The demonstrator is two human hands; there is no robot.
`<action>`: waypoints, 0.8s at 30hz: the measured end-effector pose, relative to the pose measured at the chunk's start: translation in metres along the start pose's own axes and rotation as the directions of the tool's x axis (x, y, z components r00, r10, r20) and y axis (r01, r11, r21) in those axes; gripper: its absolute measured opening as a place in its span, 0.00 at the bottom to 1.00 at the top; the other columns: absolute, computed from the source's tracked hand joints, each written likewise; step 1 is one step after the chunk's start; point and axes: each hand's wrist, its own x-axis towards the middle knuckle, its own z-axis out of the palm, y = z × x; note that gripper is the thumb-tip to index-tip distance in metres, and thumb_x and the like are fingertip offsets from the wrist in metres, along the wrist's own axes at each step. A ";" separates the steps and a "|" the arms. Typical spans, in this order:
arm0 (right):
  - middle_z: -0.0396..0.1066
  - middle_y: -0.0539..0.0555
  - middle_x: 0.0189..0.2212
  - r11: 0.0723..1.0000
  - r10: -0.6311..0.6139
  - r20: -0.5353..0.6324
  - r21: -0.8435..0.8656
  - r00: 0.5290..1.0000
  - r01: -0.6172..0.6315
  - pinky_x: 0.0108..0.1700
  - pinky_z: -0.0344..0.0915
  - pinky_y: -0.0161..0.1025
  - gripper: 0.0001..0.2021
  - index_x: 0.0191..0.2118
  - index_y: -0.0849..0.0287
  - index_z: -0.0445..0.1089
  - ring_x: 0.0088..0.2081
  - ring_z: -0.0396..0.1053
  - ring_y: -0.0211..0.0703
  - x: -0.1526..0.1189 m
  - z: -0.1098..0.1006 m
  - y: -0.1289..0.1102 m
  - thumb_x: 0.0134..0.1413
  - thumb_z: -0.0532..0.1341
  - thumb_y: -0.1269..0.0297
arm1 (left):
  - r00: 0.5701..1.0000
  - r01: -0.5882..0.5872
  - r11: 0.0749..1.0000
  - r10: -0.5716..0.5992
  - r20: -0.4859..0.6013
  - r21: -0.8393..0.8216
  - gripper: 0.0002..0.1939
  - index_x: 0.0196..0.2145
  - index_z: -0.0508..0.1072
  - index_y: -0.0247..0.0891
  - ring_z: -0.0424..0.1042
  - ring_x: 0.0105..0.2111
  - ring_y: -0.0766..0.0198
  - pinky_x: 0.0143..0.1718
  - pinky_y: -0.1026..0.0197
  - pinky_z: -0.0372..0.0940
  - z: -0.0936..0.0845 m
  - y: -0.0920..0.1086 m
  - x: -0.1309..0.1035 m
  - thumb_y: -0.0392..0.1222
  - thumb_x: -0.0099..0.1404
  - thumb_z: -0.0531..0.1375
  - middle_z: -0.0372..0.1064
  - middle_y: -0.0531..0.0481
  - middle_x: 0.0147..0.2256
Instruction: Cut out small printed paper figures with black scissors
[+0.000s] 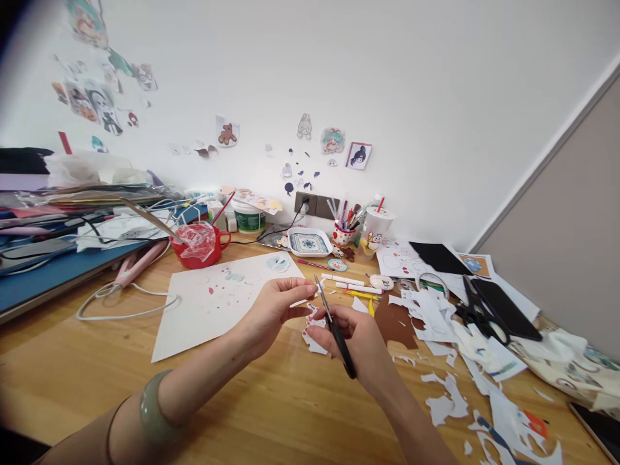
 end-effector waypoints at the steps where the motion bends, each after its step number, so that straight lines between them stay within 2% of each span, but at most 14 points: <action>1: 0.60 0.45 0.16 1.000 -0.006 0.000 -0.016 1.000 0.006 0.19 0.59 0.31 0.08 0.27 0.59 0.68 0.17 0.57 0.32 0.000 0.000 0.001 0.40 0.61 0.60 | 1.000 0.002 1.000 -0.002 -0.002 0.001 0.12 0.25 0.73 0.35 0.63 0.28 0.67 0.32 0.64 0.59 0.000 0.000 0.000 0.46 0.46 0.63 0.67 0.49 0.28; 10: 0.60 0.45 0.16 0.999 -0.016 0.014 -0.044 1.000 0.017 0.19 0.58 0.30 0.10 0.29 0.59 0.68 0.17 0.56 0.31 0.000 -0.002 0.005 0.42 0.61 0.58 | 1.000 -0.002 1.000 0.002 -0.002 0.015 0.11 0.25 0.73 0.35 0.63 0.28 0.68 0.32 0.64 0.59 0.000 0.000 0.001 0.46 0.46 0.63 0.67 0.50 0.28; 19: 0.59 0.45 0.16 1.000 -0.003 0.006 -0.030 1.000 0.003 0.19 0.59 0.31 0.12 0.28 0.58 0.68 0.17 0.56 0.32 0.001 -0.001 0.004 0.39 0.62 0.55 | 1.000 -0.004 0.999 0.004 -0.011 0.040 0.12 0.26 0.73 0.35 0.64 0.30 0.66 0.32 0.64 0.59 -0.001 0.001 0.001 0.46 0.46 0.63 0.68 0.48 0.29; 24: 0.59 0.44 0.16 1.000 0.017 0.021 -0.006 1.000 -0.017 0.20 0.60 0.31 0.11 0.29 0.58 0.68 0.18 0.58 0.33 0.001 -0.001 0.002 0.38 0.63 0.57 | 1.000 0.002 0.999 -0.002 -0.011 0.045 0.10 0.25 0.73 0.35 0.64 0.29 0.67 0.31 0.65 0.59 -0.001 0.001 0.002 0.45 0.46 0.63 0.68 0.49 0.28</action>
